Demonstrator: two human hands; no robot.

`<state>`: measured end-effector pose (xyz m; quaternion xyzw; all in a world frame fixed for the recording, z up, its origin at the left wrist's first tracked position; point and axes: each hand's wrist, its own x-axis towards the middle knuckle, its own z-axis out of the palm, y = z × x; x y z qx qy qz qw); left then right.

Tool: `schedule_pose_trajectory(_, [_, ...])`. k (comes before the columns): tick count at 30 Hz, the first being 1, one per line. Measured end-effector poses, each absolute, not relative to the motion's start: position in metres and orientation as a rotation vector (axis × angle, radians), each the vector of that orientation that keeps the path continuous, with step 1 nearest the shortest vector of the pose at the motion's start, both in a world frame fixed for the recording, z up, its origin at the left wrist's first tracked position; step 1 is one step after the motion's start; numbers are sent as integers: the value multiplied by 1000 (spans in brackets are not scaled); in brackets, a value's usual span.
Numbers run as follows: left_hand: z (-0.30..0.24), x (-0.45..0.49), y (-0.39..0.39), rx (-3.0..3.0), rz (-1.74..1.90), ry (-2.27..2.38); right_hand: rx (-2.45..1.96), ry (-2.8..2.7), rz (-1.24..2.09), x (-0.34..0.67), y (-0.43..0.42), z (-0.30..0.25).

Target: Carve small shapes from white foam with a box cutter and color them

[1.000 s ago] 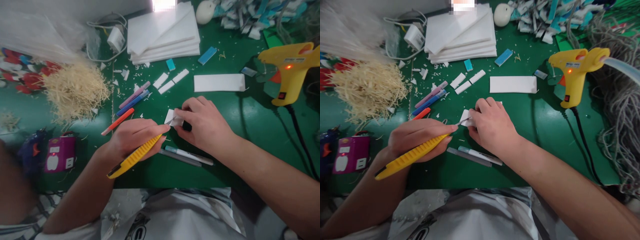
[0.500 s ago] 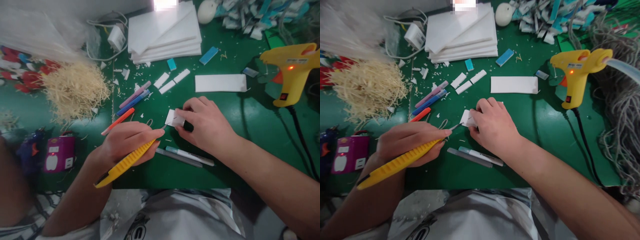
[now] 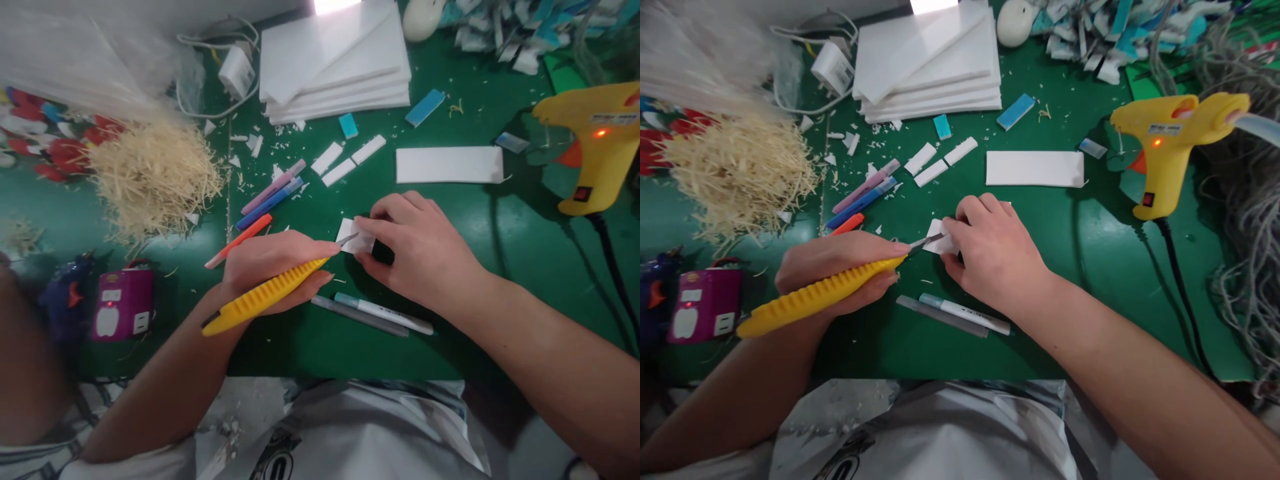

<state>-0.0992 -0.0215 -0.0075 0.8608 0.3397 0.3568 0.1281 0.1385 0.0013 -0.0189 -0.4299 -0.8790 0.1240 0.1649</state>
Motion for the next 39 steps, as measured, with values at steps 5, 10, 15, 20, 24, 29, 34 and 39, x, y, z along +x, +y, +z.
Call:
schedule_pose_trajectory(5, [-6, -101, -21, 2462, 979, 1013, -1237, -2506, 367, 138, 2, -18])
schedule_pose_trajectory(10, [-8, -102, -20, 2567, 960, 1018, -1277, -2517, 352, 136, 1, -16])
schedule_pose_trajectory(15, [-9, -100, -20, 2610, 958, 1018, -1315, -2538, 359, 135, 1, -15])
schedule_pose_trajectory(20, [-10, -99, -24, 2506, 1049, 924, -1315, -2541, 373, 136, 2, -15])
schedule_pose_trajectory(24, [-11, -99, -23, 2527, 1033, 901, -1321, -2534, 374, 136, 1, -15])
schedule_pose_trajectory(29, [-10, -100, -19, 2613, 1086, 805, -1306, -2523, 362, 136, 0, -15])
schedule_pose_trajectory(34, [-6, -101, -20, 2656, 1084, 813, -1290, -2506, 333, 136, 0, -17])
schedule_pose_trajectory(39, [-6, -102, -20, 2654, 1094, 827, -1296, -2510, 342, 136, 1, -17])
